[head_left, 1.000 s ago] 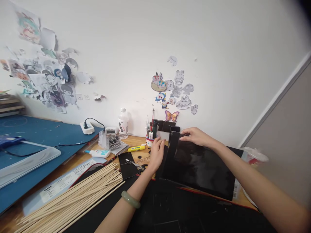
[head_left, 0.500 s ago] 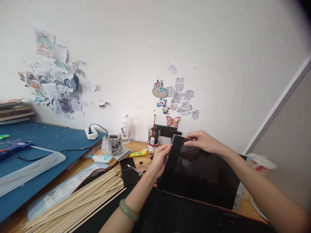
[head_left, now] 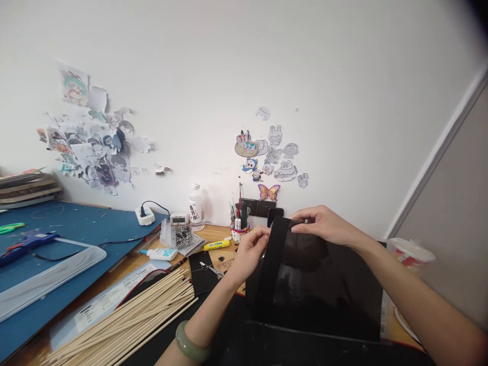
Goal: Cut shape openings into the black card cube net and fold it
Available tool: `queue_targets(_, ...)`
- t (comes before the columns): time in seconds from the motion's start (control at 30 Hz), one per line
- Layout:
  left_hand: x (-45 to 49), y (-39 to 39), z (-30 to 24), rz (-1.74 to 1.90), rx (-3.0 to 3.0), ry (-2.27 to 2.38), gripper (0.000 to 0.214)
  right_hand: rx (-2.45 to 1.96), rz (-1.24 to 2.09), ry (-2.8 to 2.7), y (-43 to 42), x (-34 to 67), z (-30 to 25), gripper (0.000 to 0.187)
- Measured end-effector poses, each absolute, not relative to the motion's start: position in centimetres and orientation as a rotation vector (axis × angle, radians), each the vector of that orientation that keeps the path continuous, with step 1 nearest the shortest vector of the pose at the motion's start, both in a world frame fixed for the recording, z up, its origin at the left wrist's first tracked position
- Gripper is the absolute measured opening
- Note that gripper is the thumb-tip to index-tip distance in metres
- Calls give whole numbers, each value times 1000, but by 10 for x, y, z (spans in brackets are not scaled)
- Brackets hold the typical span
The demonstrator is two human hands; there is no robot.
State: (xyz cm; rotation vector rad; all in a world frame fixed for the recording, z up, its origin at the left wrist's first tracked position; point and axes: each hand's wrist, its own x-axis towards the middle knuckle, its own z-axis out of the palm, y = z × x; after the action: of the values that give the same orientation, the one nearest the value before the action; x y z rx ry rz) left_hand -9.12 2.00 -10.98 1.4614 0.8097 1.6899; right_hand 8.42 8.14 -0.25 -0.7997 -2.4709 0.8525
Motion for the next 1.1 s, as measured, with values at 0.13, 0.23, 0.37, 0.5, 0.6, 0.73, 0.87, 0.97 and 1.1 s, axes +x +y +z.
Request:
queue_targets(0.13,-101,6,-106,1537,1646,908,24,-790,861,-2443,80,85,-1,31)
queue_targets(0.23,-109,-3,-102,1395,1796,981,22,-781,844,-2428,81,86,0,31)
queue_targets(0.37,-116,-10,-97,1206,1985,1063,18,-764,769,-2429,83,87,1,30)
queue_targets(0.5,-120,-13,-97,1058,2050,1103,17,-779,688,-2384,83,89,4,31)
queue_targets(0.6,-123,-15,-103,1020,2031,1124,19,-782,675,-2309,82,95,7,31)
queue_targets(0.73,-127,-16,-116,1040,1927,1149,20,-873,665,-2084,84,111,11,31)
queue_targets(0.87,-125,-16,-119,1191,1781,1117,21,-925,628,-1766,89,127,19,36)
queue_targets(0.97,-116,-12,-104,1394,1703,1035,31,-848,613,-1610,88,128,31,36)
queue_targets(1.1,-104,-1,-71,1752,1636,916,47,-770,592,-1586,79,117,44,38)
